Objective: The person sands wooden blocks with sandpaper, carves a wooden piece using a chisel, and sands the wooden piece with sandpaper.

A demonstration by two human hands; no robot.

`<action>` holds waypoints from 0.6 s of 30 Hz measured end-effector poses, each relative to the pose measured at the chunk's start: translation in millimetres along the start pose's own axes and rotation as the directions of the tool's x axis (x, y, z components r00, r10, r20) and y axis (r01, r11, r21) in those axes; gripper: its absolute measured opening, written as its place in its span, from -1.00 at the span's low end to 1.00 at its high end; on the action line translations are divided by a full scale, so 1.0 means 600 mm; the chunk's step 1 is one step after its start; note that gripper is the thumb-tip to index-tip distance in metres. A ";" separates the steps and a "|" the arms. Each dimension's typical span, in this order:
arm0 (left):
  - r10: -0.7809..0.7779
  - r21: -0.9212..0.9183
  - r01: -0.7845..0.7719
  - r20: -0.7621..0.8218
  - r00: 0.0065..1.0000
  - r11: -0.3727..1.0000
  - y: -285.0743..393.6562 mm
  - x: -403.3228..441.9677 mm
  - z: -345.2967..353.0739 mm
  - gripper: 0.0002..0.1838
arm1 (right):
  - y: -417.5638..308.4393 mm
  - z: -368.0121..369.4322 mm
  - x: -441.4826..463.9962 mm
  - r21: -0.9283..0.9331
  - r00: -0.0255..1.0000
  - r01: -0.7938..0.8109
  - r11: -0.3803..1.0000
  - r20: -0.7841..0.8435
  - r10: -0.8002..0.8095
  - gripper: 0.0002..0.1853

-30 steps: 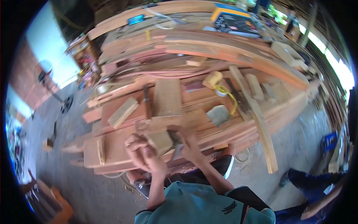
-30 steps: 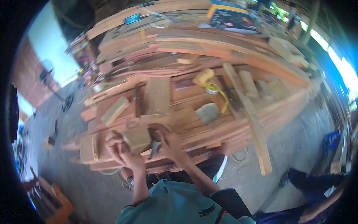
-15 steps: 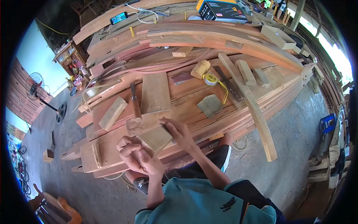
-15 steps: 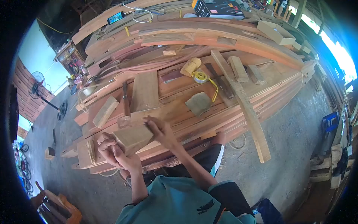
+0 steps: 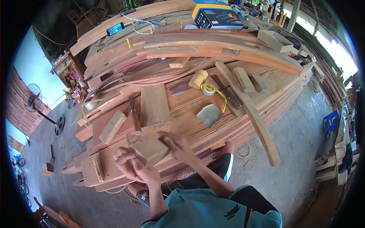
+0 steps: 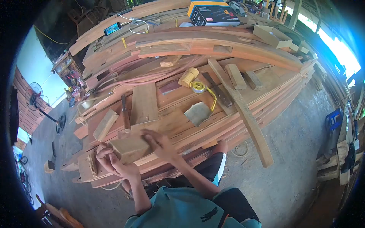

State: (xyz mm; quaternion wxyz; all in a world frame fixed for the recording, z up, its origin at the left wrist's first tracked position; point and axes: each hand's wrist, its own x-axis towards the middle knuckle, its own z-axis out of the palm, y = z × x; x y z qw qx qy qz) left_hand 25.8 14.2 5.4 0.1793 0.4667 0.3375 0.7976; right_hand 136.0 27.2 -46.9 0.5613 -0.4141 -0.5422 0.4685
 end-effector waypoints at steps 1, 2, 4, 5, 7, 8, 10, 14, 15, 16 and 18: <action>0.014 0.011 -0.015 0.026 1.000 1.000 0.000 0.001 0.003 -0.82 | -0.030 0.011 -0.002 -0.029 0.979 0.201 0.979 0.032 -0.200 -0.66; 0.027 0.023 -0.029 0.052 0.998 0.999 0.001 0.002 0.006 -0.82 | -0.079 0.019 -0.004 0.044 0.952 0.290 0.956 0.084 -0.293 -0.66; -0.037 0.041 0.032 0.118 0.992 0.999 0.002 -0.005 0.005 -0.81 | -0.136 0.030 -0.004 0.101 0.892 0.426 0.899 0.117 -0.436 -0.64; -0.049 0.017 0.048 0.115 0.992 0.999 0.002 -0.010 0.011 -0.81 | -0.147 0.034 -0.003 0.079 0.866 0.482 0.873 0.109 -0.488 -0.64; -0.023 -0.007 0.024 0.126 0.992 1.000 0.003 -0.006 0.018 -0.80 | -0.136 0.036 0.002 0.021 0.830 0.553 0.833 0.072 -0.553 -0.64; 0.013 -0.007 -0.012 0.138 0.990 1.000 0.004 -0.001 0.018 -0.79 | -0.116 0.031 0.001 0.009 0.879 0.472 0.881 0.068 -0.472 -0.64; 0.060 -0.006 -0.060 0.110 0.992 0.998 0.001 0.006 0.016 -0.82 | -0.056 0.014 -0.009 -0.016 0.953 0.300 0.954 0.057 -0.299 -0.64; 0.041 -0.022 -0.040 0.036 0.999 0.999 -0.001 0.009 0.010 -0.84 | 0.104 -0.014 -0.009 0.150 0.960 -0.241 0.959 -0.111 0.258 -0.62; 0.048 0.004 -0.048 0.015 0.999 0.999 -0.003 0.013 0.014 -0.82 | 0.107 -0.019 -0.004 0.168 0.932 -0.320 0.932 -0.120 0.342 -0.62; 0.049 0.033 -0.049 -0.005 0.999 0.998 -0.003 0.013 0.017 -0.80 | 0.080 -0.015 0.000 0.107 0.973 -0.203 0.973 -0.089 0.213 -0.61; 0.095 0.040 -0.096 0.033 0.995 0.995 -0.007 0.013 0.023 -0.80 | 0.005 0.005 0.008 0.008 0.999 0.047 0.999 -0.007 -0.046 -0.61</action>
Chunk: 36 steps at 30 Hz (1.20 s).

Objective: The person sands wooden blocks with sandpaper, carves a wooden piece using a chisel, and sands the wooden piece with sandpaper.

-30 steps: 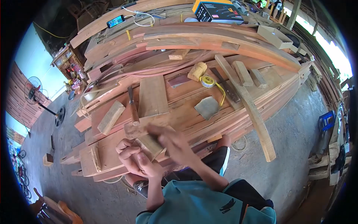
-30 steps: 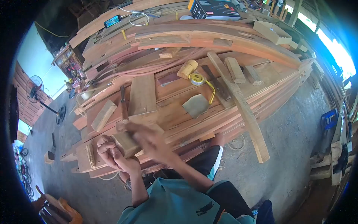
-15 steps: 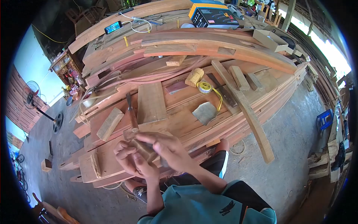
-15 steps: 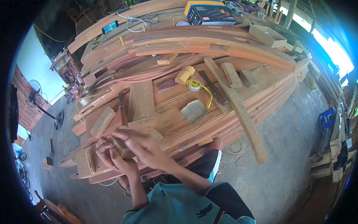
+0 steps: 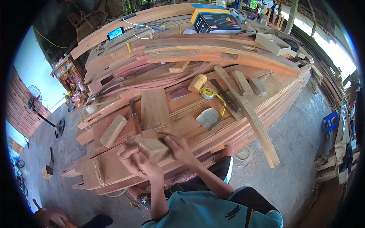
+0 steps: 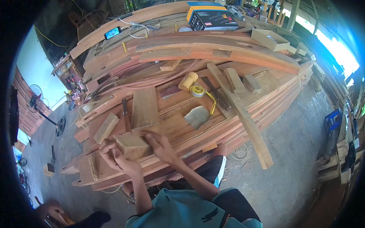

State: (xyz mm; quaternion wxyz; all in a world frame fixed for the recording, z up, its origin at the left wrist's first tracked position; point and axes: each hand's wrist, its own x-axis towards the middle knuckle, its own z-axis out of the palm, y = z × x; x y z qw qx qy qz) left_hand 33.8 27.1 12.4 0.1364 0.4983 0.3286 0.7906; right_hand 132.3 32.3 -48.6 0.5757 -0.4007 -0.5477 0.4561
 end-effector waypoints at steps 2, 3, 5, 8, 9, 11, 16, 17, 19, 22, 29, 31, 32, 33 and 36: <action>-0.001 0.000 0.001 0.039 0.999 1.000 0.000 -0.003 0.005 -0.80 | -0.094 0.018 0.006 0.042 0.969 0.238 0.970 0.053 -0.240 -0.56; -0.026 -0.002 0.026 0.062 0.998 1.000 0.003 -0.005 0.005 -0.81 | -0.116 0.021 0.008 0.039 0.947 0.316 0.948 0.054 -0.317 -0.54; -0.049 0.022 0.047 0.079 0.996 0.999 0.004 -0.007 0.010 -0.80 | -0.140 0.025 0.015 0.033 0.878 0.473 0.880 0.062 -0.474 -0.49; 0.001 0.025 -0.004 0.129 0.992 1.000 0.001 0.003 0.007 -0.75 | -0.107 0.026 0.018 -0.112 0.913 0.407 0.907 0.062 -0.402 -0.42; -0.037 0.012 0.035 0.130 0.991 0.999 -0.005 0.004 0.001 -0.68 | -0.103 0.028 0.022 -0.051 0.921 0.389 0.920 0.042 -0.388 -0.40; -0.015 0.111 -0.004 0.171 0.985 0.994 0.010 0.013 -0.009 -0.69 | -0.103 0.029 0.023 -0.034 0.931 0.364 0.931 0.038 -0.363 -0.39; 0.310 -0.199 -0.247 0.407 0.860 0.948 0.089 0.023 -0.045 -0.73 | -0.095 0.030 0.028 -0.011 0.940 0.335 0.942 0.066 -0.334 -0.39; 0.397 -0.467 -0.082 0.633 0.665 0.881 0.099 0.031 -0.054 -0.71 | -0.096 0.031 0.027 -0.012 0.939 0.342 0.940 0.051 -0.341 -0.40; 0.683 -0.664 0.444 0.716 0.146 0.601 0.111 0.036 -0.070 -0.66 | -0.096 0.027 0.025 -0.015 0.936 0.351 0.936 0.021 -0.351 -0.40; 0.642 -0.284 0.773 0.740 -0.200 0.567 0.126 -0.008 -0.073 -0.69 | -0.094 0.017 0.028 -0.016 0.934 0.356 0.934 -0.038 -0.356 -0.41; 0.659 -0.720 0.574 0.654 0.372 0.391 0.094 -0.019 -0.050 -0.81 | -0.086 0.001 0.031 0.032 0.932 0.350 0.936 -0.116 -0.344 -0.46; 0.551 -0.767 0.454 0.641 0.535 0.453 0.104 0.004 -0.039 -0.88 | -0.083 -0.004 0.032 0.058 0.916 0.385 0.921 -0.142 -0.374 -0.54; 0.509 -0.786 0.399 0.612 0.605 0.472 0.113 0.005 -0.038 -0.87 | -0.085 -0.004 0.031 0.111 0.947 0.299 0.948 -0.157 -0.281 -0.54; 0.467 -0.787 0.414 0.609 0.641 0.458 0.122 0.000 -0.035 -0.87 | -0.088 -0.004 0.030 0.134 0.965 0.229 0.964 -0.164 -0.207 -0.55; 0.222 -0.682 0.502 0.685 0.694 0.532 0.171 -0.014 -0.045 -0.85 | -0.091 -0.005 0.031 0.122 0.976 0.117 0.986 -0.195 -0.092 -0.55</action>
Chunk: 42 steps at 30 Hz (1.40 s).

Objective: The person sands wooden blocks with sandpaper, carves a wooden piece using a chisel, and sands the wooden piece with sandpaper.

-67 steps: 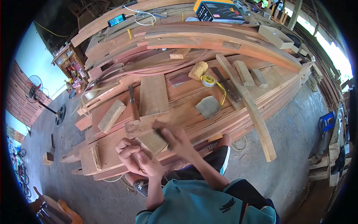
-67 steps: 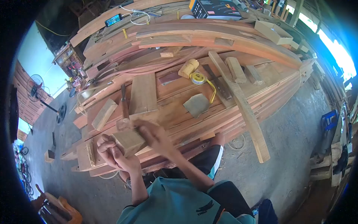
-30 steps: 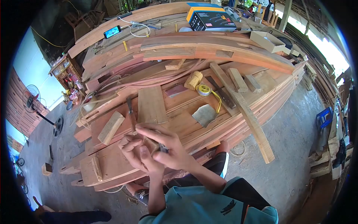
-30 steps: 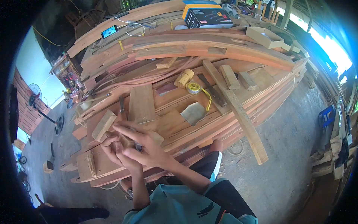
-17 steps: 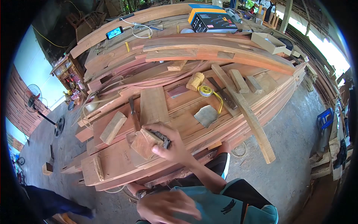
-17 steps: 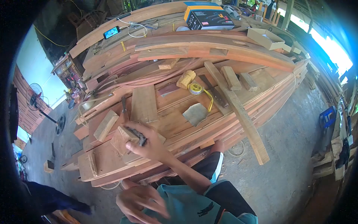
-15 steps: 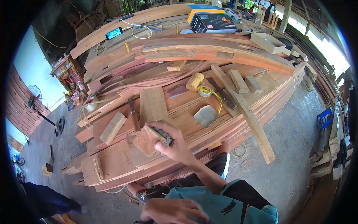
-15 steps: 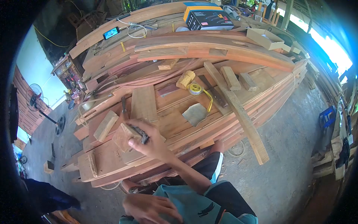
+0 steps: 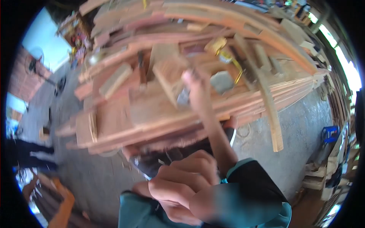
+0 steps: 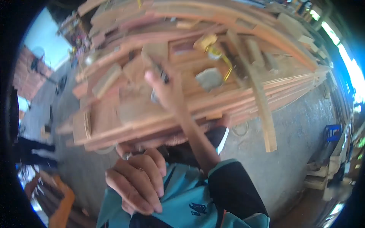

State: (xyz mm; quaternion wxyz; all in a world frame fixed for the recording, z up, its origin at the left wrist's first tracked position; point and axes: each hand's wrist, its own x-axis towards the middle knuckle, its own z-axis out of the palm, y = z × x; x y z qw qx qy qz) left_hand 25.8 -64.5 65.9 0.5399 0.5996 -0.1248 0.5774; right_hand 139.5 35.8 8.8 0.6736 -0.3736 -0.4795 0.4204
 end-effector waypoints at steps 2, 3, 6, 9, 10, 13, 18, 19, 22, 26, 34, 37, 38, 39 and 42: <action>-0.088 0.014 0.090 -0.110 0.990 0.996 0.017 0.000 0.024 -0.84 | 0.003 0.000 0.009 -0.036 0.994 0.105 0.994 -0.031 -0.107 -0.55; -0.144 -0.053 0.135 -0.252 0.957 0.989 0.021 -0.008 0.040 -0.84 | 0.006 -0.001 0.010 -0.044 0.981 0.182 0.982 -0.053 -0.184 -0.54; -0.252 -0.209 0.175 -0.440 0.862 0.962 0.041 -0.024 0.069 -0.86 | 0.009 0.000 0.007 0.045 0.975 0.221 0.974 -0.047 -0.219 -0.52; -0.045 -0.154 -0.008 -0.339 0.940 0.988 0.024 -0.008 0.058 -0.83 | 0.018 -0.003 0.005 0.066 0.984 0.173 0.983 -0.056 -0.170 -0.51; 0.055 -0.128 -0.099 -0.316 0.947 0.987 0.010 -0.003 0.056 -0.81 | 0.015 -0.009 0.004 0.004 0.979 0.194 0.981 -0.056 -0.194 -0.50; 0.075 0.052 -0.070 -0.104 0.992 0.996 0.028 -0.005 0.013 -0.83 | -0.003 -0.005 -0.002 -0.131 0.970 0.241 0.962 -0.006 -0.243 -0.45; 0.320 0.777 0.149 -0.415 0.852 0.612 -0.036 0.003 -0.111 -0.61 | -0.002 0.007 -0.026 -0.134 0.947 0.319 0.938 0.083 -0.310 -0.42; 0.298 0.746 0.209 -0.484 0.823 0.632 -0.044 0.022 -0.113 -0.62 | 0.003 0.011 -0.034 -0.157 0.938 0.343 0.926 0.108 -0.330 -0.42; 0.063 0.643 0.432 -0.599 0.798 0.632 -0.057 0.009 -0.133 -0.61 | 0.001 0.031 -0.047 -0.238 0.901 0.428 0.872 0.190 -0.391 -0.58; 0.084 0.612 0.404 -0.612 0.786 0.679 -0.054 -0.023 -0.134 -0.64 | 0.100 -0.010 -0.058 -0.235 0.960 0.254 0.938 0.181 -0.215 -0.62; 0.157 0.544 0.382 -0.702 0.694 0.747 -0.061 -0.024 -0.149 -0.66 | 0.119 -0.009 -0.047 -0.077 0.955 -0.262 0.962 0.124 0.270 -0.59; 0.125 0.502 0.414 -0.738 0.663 0.759 -0.061 -0.019 -0.140 -0.56 | -0.047 0.042 -0.037 0.001 0.941 0.058 0.998 0.334 -0.056 -0.61; 0.137 0.538 0.408 -0.711 0.690 0.738 -0.065 -0.022 -0.141 -0.55 | -0.064 0.051 -0.035 -0.023 0.930 0.180 0.983 0.331 -0.162 -0.62; 0.149 0.574 0.399 -0.683 0.715 0.715 -0.068 -0.024 -0.143 -0.54 | -0.076 0.061 -0.032 -0.046 0.904 0.298 0.953 0.333 -0.267 -0.62; 0.200 0.622 0.373 -0.657 0.727 0.689 -0.072 -0.016 -0.135 -0.45 | -0.039 0.058 -0.022 -0.137 0.852 0.453 0.881 0.357 -0.383 -0.65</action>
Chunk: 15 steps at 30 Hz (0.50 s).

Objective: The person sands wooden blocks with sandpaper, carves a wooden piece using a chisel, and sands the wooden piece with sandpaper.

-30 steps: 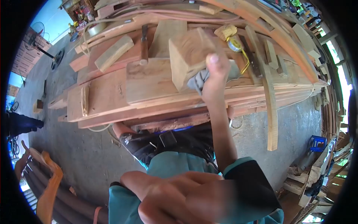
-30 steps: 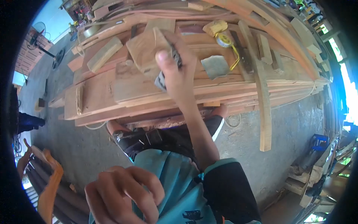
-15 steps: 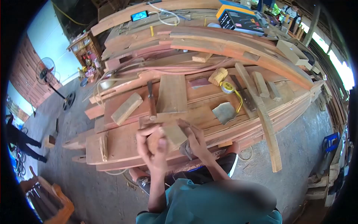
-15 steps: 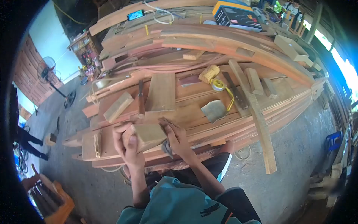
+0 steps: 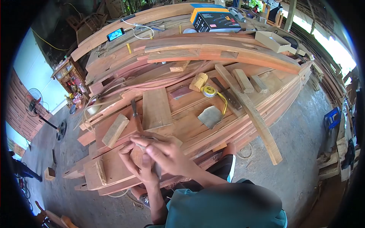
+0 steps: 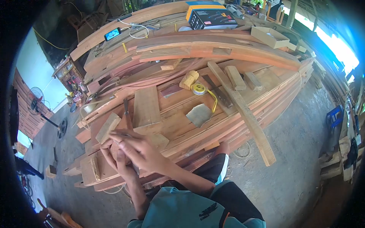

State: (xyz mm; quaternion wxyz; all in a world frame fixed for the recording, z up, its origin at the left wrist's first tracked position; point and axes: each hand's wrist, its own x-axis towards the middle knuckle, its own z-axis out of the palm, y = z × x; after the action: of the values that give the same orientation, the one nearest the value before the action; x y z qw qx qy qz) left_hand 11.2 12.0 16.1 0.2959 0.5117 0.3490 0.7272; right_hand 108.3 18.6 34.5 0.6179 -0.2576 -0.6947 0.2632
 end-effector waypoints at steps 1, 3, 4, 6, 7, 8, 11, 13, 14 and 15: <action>0.023 0.000 -0.023 -0.007 1.000 1.000 -0.001 0.000 -0.003 -0.43 | 0.025 -0.002 -0.014 -0.029 1.000 -0.025 0.999 0.000 0.025 -0.66; 0.030 0.033 -0.029 -0.026 0.999 0.999 -0.007 0.000 -0.014 -0.33 | 0.101 -0.011 -0.062 -0.108 0.991 -0.136 0.985 0.003 0.137 -0.67; 0.029 0.055 -0.027 -0.046 0.999 0.998 -0.011 0.000 -0.020 -0.31 | 0.140 -0.020 -0.089 -0.156 0.974 -0.223 0.962 0.002 0.226 -0.67; 0.028 0.098 -0.019 -0.090 0.996 0.995 -0.015 -0.002 -0.026 -0.28 | 0.157 -0.048 -0.104 0.212 0.654 -0.742 0.636 0.019 0.756 -0.65; -0.003 0.081 0.012 -0.109 0.994 0.997 -0.011 -0.003 -0.021 -0.25 | 0.161 -0.049 -0.108 0.269 0.589 -0.785 0.558 0.044 0.807 -0.65; 0.003 0.083 0.005 -0.097 0.995 0.997 -0.013 -0.004 -0.019 -0.26 | 0.162 -0.050 -0.110 0.322 0.519 -0.820 0.473 0.070 0.852 -0.64; 0.027 0.066 -0.022 -0.068 0.997 0.998 -0.017 -0.007 -0.014 -0.28 | 0.132 -0.027 -0.080 0.187 0.830 -0.552 0.813 0.034 0.556 -0.63; 0.046 0.028 -0.045 -0.047 0.998 0.999 -0.016 -0.006 -0.004 -0.30 | 0.039 -0.021 -0.021 0.209 0.946 -0.323 0.923 0.055 0.319 -0.63; 0.036 0.014 -0.035 -0.034 0.999 0.999 -0.015 -0.007 -0.001 -0.30 | -0.001 -0.024 0.002 0.253 0.977 -0.215 0.943 0.054 0.208 -0.63; 0.028 0.002 -0.028 -0.021 0.999 1.000 -0.013 -0.006 0.003 -0.30 | -0.010 -0.019 0.011 0.157 0.991 -0.129 0.979 0.042 0.124 -0.63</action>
State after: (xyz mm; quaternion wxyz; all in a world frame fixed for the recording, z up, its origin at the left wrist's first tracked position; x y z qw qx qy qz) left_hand 14.8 13.7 8.4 0.2815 0.5093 0.3454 0.7362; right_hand 118.8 19.1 44.2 0.6073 -0.2468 -0.6633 0.3610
